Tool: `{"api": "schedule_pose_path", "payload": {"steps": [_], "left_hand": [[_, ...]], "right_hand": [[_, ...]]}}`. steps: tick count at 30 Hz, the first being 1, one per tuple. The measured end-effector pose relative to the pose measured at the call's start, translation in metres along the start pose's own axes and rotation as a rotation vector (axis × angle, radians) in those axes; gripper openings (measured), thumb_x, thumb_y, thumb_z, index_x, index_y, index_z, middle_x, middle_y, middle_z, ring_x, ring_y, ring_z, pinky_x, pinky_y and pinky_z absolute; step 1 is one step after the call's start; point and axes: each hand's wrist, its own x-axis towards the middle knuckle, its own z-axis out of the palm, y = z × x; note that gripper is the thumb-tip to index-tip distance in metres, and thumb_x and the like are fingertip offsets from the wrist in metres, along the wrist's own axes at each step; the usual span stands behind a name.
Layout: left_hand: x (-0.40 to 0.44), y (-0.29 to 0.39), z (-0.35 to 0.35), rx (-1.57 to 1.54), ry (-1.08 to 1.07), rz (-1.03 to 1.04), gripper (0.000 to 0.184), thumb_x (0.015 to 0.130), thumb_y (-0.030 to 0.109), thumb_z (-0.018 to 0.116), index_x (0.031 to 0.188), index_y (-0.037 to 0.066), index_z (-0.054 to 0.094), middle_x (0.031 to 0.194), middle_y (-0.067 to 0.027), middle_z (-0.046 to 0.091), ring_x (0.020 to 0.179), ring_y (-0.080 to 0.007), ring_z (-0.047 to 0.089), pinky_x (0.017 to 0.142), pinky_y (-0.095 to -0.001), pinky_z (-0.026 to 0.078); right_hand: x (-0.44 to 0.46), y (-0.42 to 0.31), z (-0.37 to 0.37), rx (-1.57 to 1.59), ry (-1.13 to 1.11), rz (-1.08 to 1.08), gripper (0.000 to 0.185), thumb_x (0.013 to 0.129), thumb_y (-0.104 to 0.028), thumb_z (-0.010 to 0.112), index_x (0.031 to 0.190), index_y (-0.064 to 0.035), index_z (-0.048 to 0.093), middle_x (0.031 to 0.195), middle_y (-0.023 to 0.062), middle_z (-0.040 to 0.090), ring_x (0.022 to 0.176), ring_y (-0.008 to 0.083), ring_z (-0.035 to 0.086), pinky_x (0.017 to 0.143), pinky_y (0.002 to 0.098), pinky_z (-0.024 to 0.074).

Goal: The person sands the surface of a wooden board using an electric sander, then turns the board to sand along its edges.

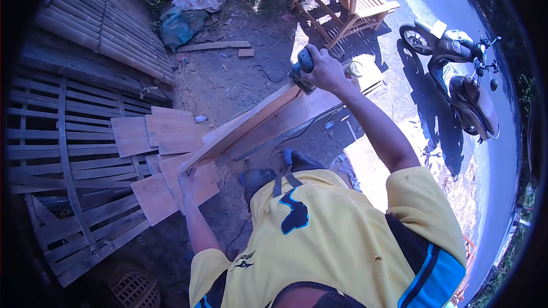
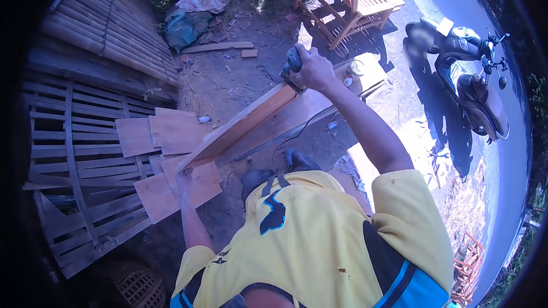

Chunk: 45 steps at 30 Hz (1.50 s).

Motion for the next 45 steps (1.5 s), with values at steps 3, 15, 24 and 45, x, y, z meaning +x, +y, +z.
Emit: {"api": "schedule_pose_path", "payload": {"steps": [3,15,24,45], "left_hand": [[0.005,-0.004,-0.003,0.135,-0.006,0.067,0.037,0.094,0.005,0.082,0.128,0.004,0.067,0.119,-0.0085,0.074,0.117,-0.0166,0.069,0.099,-0.0337,0.056],[-0.001,0.174,0.042,1.283,-0.229,0.216,0.039,0.089,0.036,0.084,0.120,0.015,0.075,0.115,-0.0110,0.079,0.112,-0.0307,0.073,0.131,-0.0579,0.017],[0.050,0.316,0.276,0.806,-0.455,0.403,0.037,0.102,0.038,0.069,0.122,0.008,0.063,0.123,-0.0195,0.074,0.116,-0.0439,0.071,0.096,-0.0575,0.056],[-0.011,0.459,0.118,0.258,-0.338,0.498,0.040,0.091,0.016,0.086,0.124,-0.003,0.072,0.102,-0.0093,0.081,0.091,-0.0117,0.073,0.083,-0.0317,0.059]], "right_hand": [[0.029,0.073,-0.024,-0.044,0.151,0.161,0.079,0.083,-0.043,0.082,0.149,-0.0187,0.047,0.122,0.0273,0.066,0.107,0.0480,0.073,0.093,0.0558,0.0593],[-0.162,0.200,0.058,0.187,0.196,0.703,0.080,0.080,-0.040,0.084,0.146,-0.0093,0.053,0.118,0.0277,0.071,0.110,0.0453,0.071,0.098,0.0527,0.0550],[-0.267,0.207,0.119,0.177,0.223,0.829,0.080,0.074,-0.040,0.083,0.140,-0.0059,0.053,0.112,0.0303,0.072,0.105,0.0486,0.071,0.095,0.0553,0.0557],[-0.335,0.224,0.136,0.286,0.345,0.894,0.077,0.079,-0.037,0.084,0.143,-0.0064,0.055,0.115,0.0255,0.075,0.105,0.0441,0.074,0.096,0.0510,0.0563]]}}
